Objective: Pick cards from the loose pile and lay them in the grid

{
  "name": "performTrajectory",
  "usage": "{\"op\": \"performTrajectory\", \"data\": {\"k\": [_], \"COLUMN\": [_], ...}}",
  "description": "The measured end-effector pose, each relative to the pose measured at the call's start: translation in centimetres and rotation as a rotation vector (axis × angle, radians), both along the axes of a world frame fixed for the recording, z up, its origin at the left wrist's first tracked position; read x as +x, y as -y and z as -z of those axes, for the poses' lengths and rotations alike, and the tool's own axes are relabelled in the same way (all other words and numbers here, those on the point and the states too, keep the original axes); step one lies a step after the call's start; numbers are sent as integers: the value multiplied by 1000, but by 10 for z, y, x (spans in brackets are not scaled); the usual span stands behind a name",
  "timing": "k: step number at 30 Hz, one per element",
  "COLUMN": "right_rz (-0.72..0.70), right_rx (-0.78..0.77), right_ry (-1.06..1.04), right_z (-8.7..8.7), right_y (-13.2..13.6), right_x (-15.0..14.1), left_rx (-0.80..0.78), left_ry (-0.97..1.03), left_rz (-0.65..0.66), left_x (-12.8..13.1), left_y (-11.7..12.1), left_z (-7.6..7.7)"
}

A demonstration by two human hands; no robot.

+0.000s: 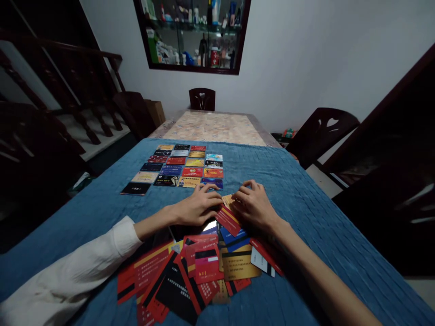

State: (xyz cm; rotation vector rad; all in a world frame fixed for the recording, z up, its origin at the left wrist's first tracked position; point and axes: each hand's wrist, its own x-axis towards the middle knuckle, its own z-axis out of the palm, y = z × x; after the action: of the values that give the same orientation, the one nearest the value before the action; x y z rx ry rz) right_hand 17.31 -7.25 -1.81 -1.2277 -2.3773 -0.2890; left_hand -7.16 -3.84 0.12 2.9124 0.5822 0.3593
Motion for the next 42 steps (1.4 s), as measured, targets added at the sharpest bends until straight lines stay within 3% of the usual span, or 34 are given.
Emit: {"op": "performTrajectory", "data": {"k": [7, 16, 29, 42], "right_rz": [-72, -124, -152, -108], "right_rx": [-96, -239, -252, -197], "right_ry": [2, 54, 33, -102], "right_z": [-1, -8, -9, -1], "right_y": [27, 40, 42, 35], "right_x": [-3, -8, -8, -2], "left_rx": [-48, -30, 18, -85], "left_ry": [-30, -71, -204, -24], "left_rz": [68, 89, 116, 89], "left_x": [0, -1, -6, -8], "left_y": [8, 8, 6, -7], "left_z": [1, 0, -14, -8]}}
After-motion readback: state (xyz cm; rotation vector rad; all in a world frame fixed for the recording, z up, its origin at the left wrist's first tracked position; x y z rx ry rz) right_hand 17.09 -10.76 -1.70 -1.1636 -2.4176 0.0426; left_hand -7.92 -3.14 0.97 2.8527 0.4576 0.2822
